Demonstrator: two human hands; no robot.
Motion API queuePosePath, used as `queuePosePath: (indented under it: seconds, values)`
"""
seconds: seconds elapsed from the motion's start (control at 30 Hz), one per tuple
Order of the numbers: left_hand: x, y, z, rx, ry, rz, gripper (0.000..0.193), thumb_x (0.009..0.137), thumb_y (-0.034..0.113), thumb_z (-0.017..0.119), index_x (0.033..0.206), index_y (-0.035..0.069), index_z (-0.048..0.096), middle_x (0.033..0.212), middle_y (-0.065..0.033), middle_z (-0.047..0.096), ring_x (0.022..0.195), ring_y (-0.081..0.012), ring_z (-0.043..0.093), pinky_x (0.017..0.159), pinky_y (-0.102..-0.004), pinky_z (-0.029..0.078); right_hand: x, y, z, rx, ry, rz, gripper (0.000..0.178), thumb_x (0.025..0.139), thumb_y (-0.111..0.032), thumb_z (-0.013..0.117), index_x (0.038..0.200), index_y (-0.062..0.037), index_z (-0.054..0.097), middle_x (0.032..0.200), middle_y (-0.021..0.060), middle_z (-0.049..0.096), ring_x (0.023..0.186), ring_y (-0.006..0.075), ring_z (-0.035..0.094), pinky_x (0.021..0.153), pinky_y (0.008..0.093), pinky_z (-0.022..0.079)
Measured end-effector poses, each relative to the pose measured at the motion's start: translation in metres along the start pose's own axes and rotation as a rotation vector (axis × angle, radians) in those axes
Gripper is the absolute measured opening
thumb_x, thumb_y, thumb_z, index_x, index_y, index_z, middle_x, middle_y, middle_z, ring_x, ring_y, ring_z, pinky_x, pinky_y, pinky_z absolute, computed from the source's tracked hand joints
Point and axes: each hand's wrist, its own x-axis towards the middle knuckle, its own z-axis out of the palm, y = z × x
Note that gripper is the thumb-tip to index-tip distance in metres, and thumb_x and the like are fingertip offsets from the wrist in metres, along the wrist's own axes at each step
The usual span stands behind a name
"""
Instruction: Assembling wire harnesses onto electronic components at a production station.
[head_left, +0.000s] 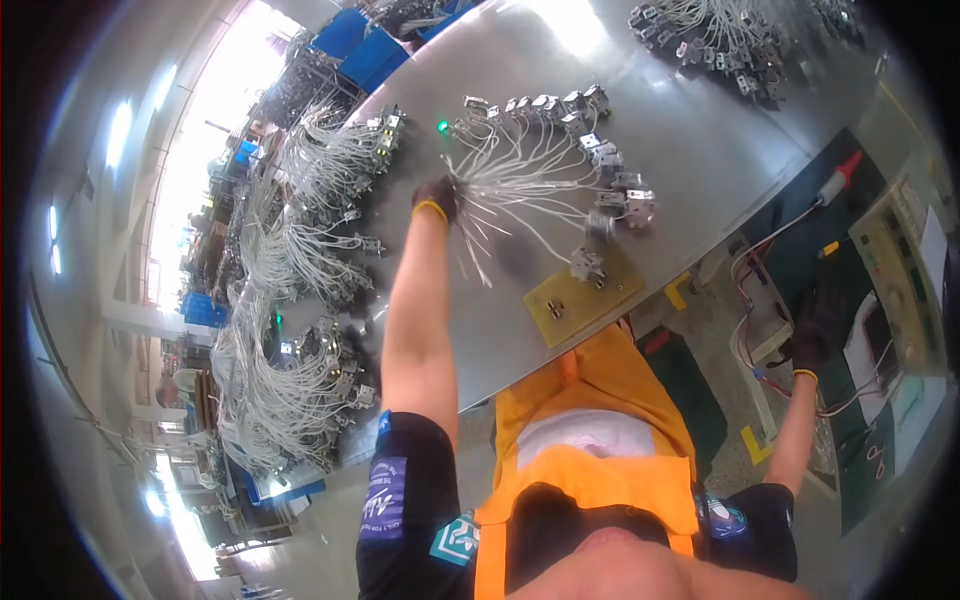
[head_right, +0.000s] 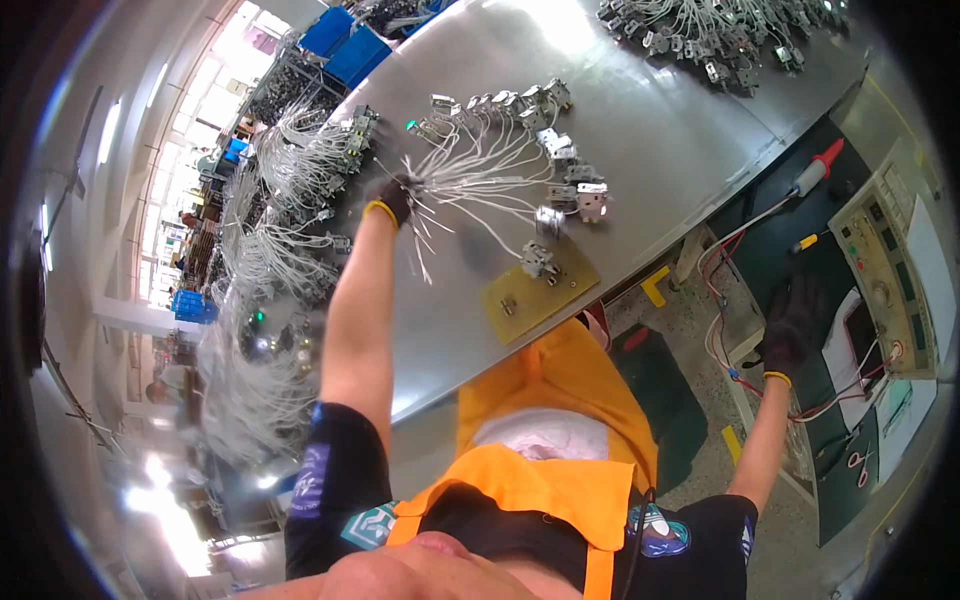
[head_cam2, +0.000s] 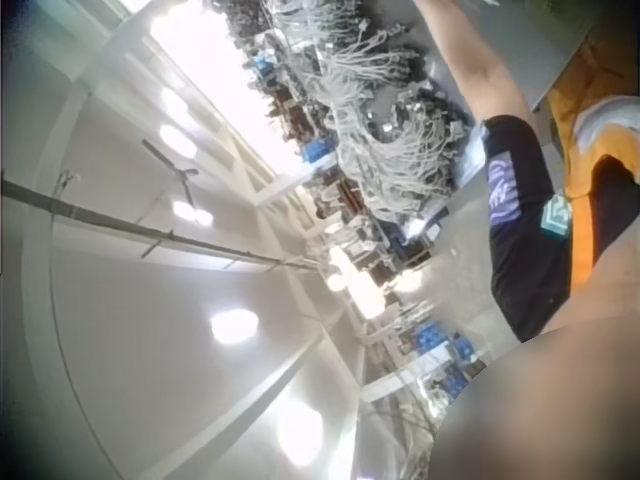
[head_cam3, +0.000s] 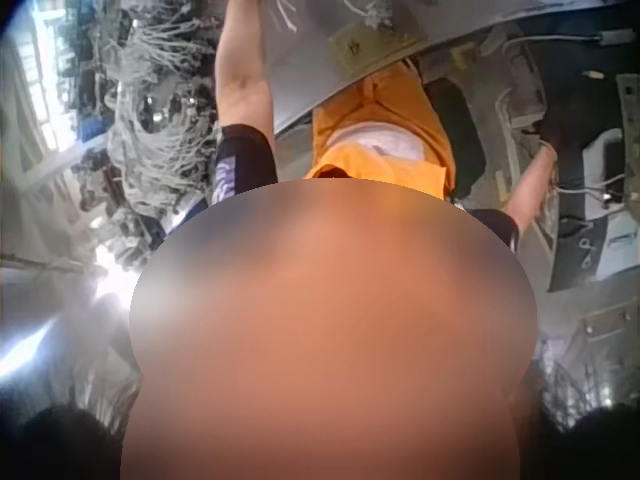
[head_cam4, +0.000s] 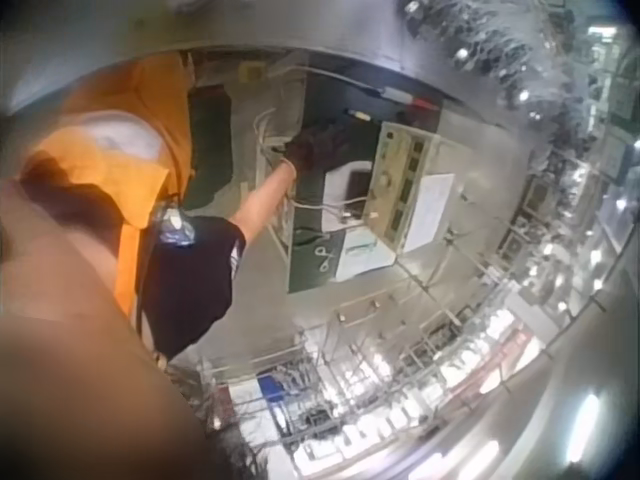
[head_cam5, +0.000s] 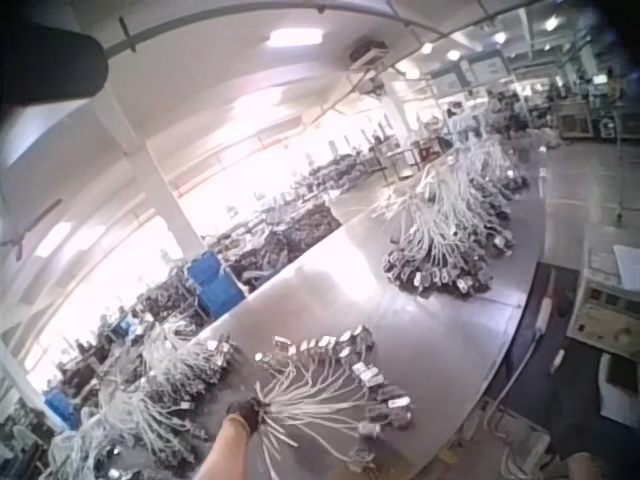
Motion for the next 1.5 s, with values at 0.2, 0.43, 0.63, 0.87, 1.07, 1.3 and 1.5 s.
queuePosePath:
  seconds: [0.2, 0.43, 0.63, 0.87, 1.07, 1.3, 1.5]
  values:
    - [-0.041, 0.022, -0.21, 0.284, 0.282, 0.17, 0.03, 0.086, 0.031, 0.057, 0.101, 0.009, 0.073, 0.111, -0.0199, 0.067, 0.108, -0.0369, 0.062, 0.094, -0.0453, 0.049, -0.004, 0.01, 0.014, 0.044, 0.06, -0.034, 0.037, 0.095, -0.021, 0.056, 0.13, -0.0099, 0.058, 0.136, 0.0168, 0.055, 0.131, 0.0352, 0.045, 0.109, 0.0437, 0.034]
    - [-0.123, -0.011, -0.248, -0.311, 0.473, 0.089, 0.062, 0.087, 0.027, 0.065, 0.144, 0.015, 0.045, 0.136, -0.0179, 0.056, 0.125, -0.0329, 0.054, 0.101, -0.0377, 0.042, 0.006, -0.009, -0.01, 0.123, 0.184, -0.173, 0.041, 0.095, -0.018, 0.056, 0.134, -0.0076, 0.055, 0.134, 0.0161, 0.056, 0.125, 0.0349, 0.05, 0.105, 0.0434, 0.04]
    - [-0.149, -0.011, -0.239, -0.458, 0.422, 0.204, 0.057, 0.09, 0.028, 0.065, 0.141, 0.015, 0.045, 0.128, -0.0191, 0.061, 0.121, -0.038, 0.056, 0.1, -0.0431, 0.044, 0.004, -0.084, -0.025, 0.452, 0.297, -0.15, 0.05, 0.095, -0.017, 0.06, 0.139, -0.0004, 0.046, 0.142, 0.0187, 0.048, 0.127, 0.0343, 0.05, 0.107, 0.0428, 0.038]
    - [-0.175, -0.018, -0.226, -0.639, 0.485, 0.36, 0.051, 0.092, 0.021, 0.063, 0.14, 0.016, 0.049, 0.115, -0.0168, 0.067, 0.111, -0.03, 0.064, 0.093, -0.0378, 0.049, 0.041, -0.375, -0.125, 1.27, -0.067, -0.728, 0.081, 0.083, -0.016, 0.074, 0.15, -0.0028, 0.029, 0.153, 0.0183, 0.033, 0.142, 0.0308, 0.032, 0.115, 0.0413, 0.028]
    - [-0.194, -0.033, -0.213, -0.685, 0.65, 0.222, 0.053, 0.095, 0.034, 0.058, 0.142, 0.015, 0.046, 0.12, -0.017, 0.066, 0.115, -0.0322, 0.062, 0.097, -0.0398, 0.047, 0.063, -0.472, -0.14, 1.627, -0.853, -0.66, 0.043, 0.095, -0.02, 0.061, 0.134, -0.0019, 0.053, 0.108, 0.0092, 0.069, 0.086, 0.0142, 0.067, 0.074, 0.0264, 0.055]
    - [-0.215, 0.0, -0.247, -0.202, 0.184, -0.028, 0.088, 0.081, 0.056, 0.062, 0.138, -0.005, 0.036, 0.115, -0.0304, 0.062, 0.11, -0.0419, 0.061, 0.094, -0.0474, 0.048, -0.039, -0.545, -0.152, 1.884, -1.115, -0.479, 0.031, 0.099, -0.029, 0.054, 0.117, -0.0044, 0.056, 0.079, 0.0081, 0.068, 0.058, 0.0137, 0.061, 0.056, 0.0299, 0.05]
    - [-0.207, -0.045, -0.222, -0.315, 0.306, -0.046, 0.057, 0.08, 0.032, 0.055, 0.13, 0.004, 0.05, 0.112, -0.023, 0.065, 0.105, -0.0414, 0.062, 0.092, -0.0471, 0.049, -0.017, -0.519, -0.147, 1.268, -0.498, -1.115, 0.031, 0.091, -0.022, 0.065, 0.117, -0.0055, 0.061, 0.099, 0.0167, 0.069, 0.088, 0.0272, 0.069, 0.079, 0.0418, 0.054]
